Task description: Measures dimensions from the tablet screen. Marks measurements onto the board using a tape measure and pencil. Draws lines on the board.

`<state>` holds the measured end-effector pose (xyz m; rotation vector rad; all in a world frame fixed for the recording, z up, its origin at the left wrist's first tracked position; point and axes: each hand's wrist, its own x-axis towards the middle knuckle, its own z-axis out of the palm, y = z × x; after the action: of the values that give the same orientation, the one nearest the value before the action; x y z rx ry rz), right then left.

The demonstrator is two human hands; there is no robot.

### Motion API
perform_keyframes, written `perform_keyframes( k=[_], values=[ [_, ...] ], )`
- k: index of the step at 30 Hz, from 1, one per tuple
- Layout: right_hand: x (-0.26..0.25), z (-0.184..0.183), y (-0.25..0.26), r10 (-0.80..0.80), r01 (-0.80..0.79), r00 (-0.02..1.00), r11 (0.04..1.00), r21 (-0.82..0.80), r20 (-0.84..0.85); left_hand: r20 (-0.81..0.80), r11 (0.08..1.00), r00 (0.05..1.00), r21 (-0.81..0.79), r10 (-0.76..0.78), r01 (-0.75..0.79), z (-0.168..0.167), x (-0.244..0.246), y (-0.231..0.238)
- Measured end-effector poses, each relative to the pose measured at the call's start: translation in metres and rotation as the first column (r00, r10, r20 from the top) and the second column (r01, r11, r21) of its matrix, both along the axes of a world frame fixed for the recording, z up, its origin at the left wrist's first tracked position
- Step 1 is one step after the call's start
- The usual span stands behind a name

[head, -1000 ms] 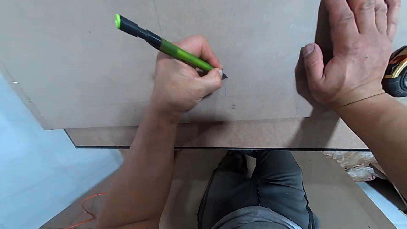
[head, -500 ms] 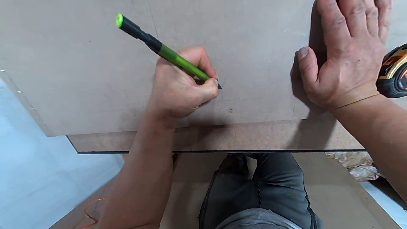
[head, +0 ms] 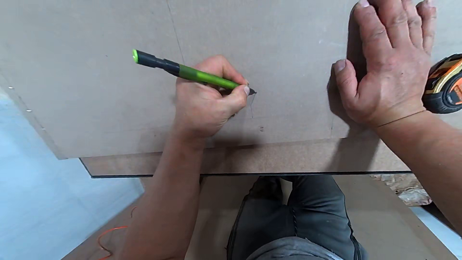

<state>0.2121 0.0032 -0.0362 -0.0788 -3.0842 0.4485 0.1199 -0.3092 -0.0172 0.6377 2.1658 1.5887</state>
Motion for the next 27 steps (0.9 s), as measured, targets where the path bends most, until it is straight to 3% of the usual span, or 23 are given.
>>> perform_keyframes(
  k=[15, 27],
  values=[
    [0.0004, -0.0005, 0.0005, 0.0, 0.0, 1.0, 1.0, 0.01, 0.001, 0.014, 1.0, 1.0, 0.017, 0.025, -0.026, -0.0016, 0.0016, 0.0025],
    [0.0003, -0.0012, 0.001, -0.008, 0.008, 1.0, 1.0, 0.019, 0.001, -0.052, 0.997, 0.996, -0.022, -0.069, 0.068, 0.0007, -0.0019, 0.0001]
  ],
)
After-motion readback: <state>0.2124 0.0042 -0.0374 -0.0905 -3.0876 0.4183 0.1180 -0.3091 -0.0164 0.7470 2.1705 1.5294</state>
